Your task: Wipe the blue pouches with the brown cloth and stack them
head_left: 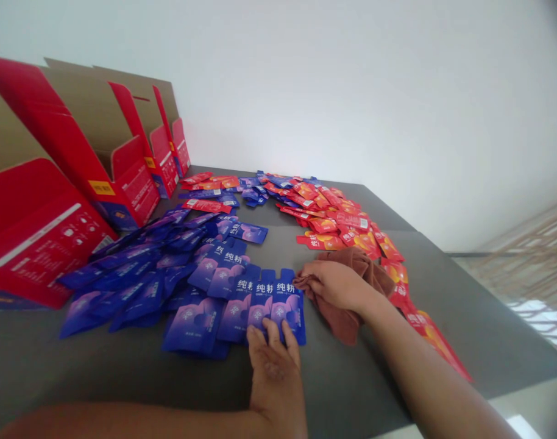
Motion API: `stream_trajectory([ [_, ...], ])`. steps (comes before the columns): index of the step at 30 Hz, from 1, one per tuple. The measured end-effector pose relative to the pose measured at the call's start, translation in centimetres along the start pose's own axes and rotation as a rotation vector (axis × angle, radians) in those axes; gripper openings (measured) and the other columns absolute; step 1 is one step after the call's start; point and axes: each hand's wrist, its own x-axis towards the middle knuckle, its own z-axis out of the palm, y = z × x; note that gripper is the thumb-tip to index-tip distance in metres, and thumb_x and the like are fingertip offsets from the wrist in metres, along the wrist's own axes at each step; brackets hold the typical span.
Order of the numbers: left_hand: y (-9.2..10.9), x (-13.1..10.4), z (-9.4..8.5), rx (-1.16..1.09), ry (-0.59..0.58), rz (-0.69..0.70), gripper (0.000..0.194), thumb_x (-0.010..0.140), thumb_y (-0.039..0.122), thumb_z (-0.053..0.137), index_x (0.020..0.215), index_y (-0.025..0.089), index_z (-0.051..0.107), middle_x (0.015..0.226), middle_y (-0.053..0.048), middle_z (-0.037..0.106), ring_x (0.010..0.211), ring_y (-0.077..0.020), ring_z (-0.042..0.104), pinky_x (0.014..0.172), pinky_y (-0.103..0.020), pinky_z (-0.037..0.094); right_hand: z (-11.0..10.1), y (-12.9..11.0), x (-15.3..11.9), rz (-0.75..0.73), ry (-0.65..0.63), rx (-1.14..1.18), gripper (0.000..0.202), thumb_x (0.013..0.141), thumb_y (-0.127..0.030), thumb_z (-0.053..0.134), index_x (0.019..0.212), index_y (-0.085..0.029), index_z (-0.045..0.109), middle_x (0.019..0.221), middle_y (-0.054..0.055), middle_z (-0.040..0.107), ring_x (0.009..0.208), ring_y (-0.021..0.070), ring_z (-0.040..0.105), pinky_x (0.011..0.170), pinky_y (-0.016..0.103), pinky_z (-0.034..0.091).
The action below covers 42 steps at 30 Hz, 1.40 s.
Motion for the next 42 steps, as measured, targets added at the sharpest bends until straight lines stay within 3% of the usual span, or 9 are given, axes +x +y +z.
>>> stream_trajectory([
  [9,1.2,-0.2,1.1,-0.053,-0.068,-0.042,0.045,0.077,0.005,0.044,0.117,0.02,0.057,0.125,-0.017,0.056,0.11,-0.031,0.054,0.101,-0.054,0.033,-0.1,-2.9,-0.8,-0.357,-0.165,0.166,0.025,0.078,-0.01,0.051,0.097,-0.021,0.062,0.098,0.0,0.065,0.09,0.0141,0.058,0.077,0.023,0.041],
  [16,0.4,0.0,0.4,0.052,-0.006,0.002,0.049,0.074,0.002,0.046,0.12,0.017,0.054,0.12,-0.021,0.059,0.108,-0.032,0.056,0.096,-0.05,0.04,0.4,-0.8,0.2,-0.045,0.014,0.021,0.024,0.08,-0.012,0.048,0.097,-0.019,0.064,0.095,0.005,0.067,0.092,0.0176,0.059,0.08,0.026,0.04],
  [20,-0.3,0.3,-0.4,0.037,0.016,0.057,0.05,0.071,0.0,0.047,0.117,0.016,0.056,0.114,-0.021,0.062,0.1,-0.0316,0.06,0.09,-0.046,0.046,0.3,-1.6,0.0,-0.133,-0.017,0.057,0.024,0.081,-0.012,0.048,0.097,-0.019,0.063,0.096,0.004,0.066,0.091,0.0164,0.059,0.079,0.025,0.04],
  [24,-0.8,0.5,-1.0,0.006,-0.054,0.061,0.046,0.072,0.003,0.048,0.114,0.019,0.059,0.115,-0.018,0.062,0.099,-0.0311,0.06,0.089,-0.045,0.047,0.3,-3.1,-0.5,-0.323,-0.104,0.154,0.026,0.078,-0.009,0.049,0.097,-0.02,0.062,0.097,0.002,0.065,0.091,0.0151,0.058,0.078,0.024,0.04],
  [26,-0.8,0.6,-1.1,0.008,-0.073,0.064,0.045,0.072,0.004,0.048,0.114,0.019,0.059,0.115,-0.019,0.062,0.099,-0.0314,0.059,0.09,-0.046,0.046,0.4,-3.3,-0.5,-0.319,-0.12,0.161,0.028,0.078,-0.009,0.049,0.098,-0.021,0.062,0.097,0.002,0.065,0.091,0.0152,0.058,0.077,0.023,0.04],
  [33,-0.9,0.6,-1.4,0.048,-0.063,0.086,0.047,0.074,0.003,0.044,0.118,0.017,0.055,0.114,-0.019,0.063,0.098,-0.03,0.061,0.088,-0.044,0.047,0.3,-1.7,0.2,0.048,-0.016,-0.037,0.021,0.08,-0.015,0.047,0.097,-0.02,0.06,0.093,0.004,0.065,0.087,0.0171,0.059,0.072,0.024,0.037],
  [37,-1.0,0.8,-1.4,0.034,-0.09,0.095,0.048,0.075,0.003,0.042,0.119,0.017,0.054,0.116,-0.02,0.061,0.1,-0.0307,0.06,0.089,-0.044,0.047,-0.8,-1.2,-0.8,0.102,-0.115,-0.093,0.017,0.078,-0.025,0.052,0.092,-0.019,0.059,0.087,0.005,0.065,0.08,0.0188,0.059,0.064,0.025,0.035],
  [40,-0.8,1.0,-0.9,0.023,-0.123,0.071,0.05,0.076,0.001,0.04,0.121,0.018,0.052,0.118,-0.019,0.06,0.102,-0.0303,0.059,0.091,-0.045,0.046,-1.3,-1.3,-1.6,0.047,-0.277,-0.022,0.024,0.074,-0.035,0.058,0.093,-0.019,0.058,0.087,0.004,0.065,0.076,0.019,0.058,0.06,0.025,0.034],
  [42,-0.7,1.1,-0.8,0.016,-0.146,0.045,0.051,0.076,0.0,0.039,0.122,0.019,0.052,0.12,-0.019,0.06,0.104,-0.0303,0.058,0.093,-0.046,0.044,-1.1,-1.6,-1.7,0.02,-0.289,0.038,0.027,0.073,-0.034,0.059,0.096,-0.019,0.057,0.087,0.004,0.064,0.075,0.0184,0.058,0.059,0.024,0.034],
])
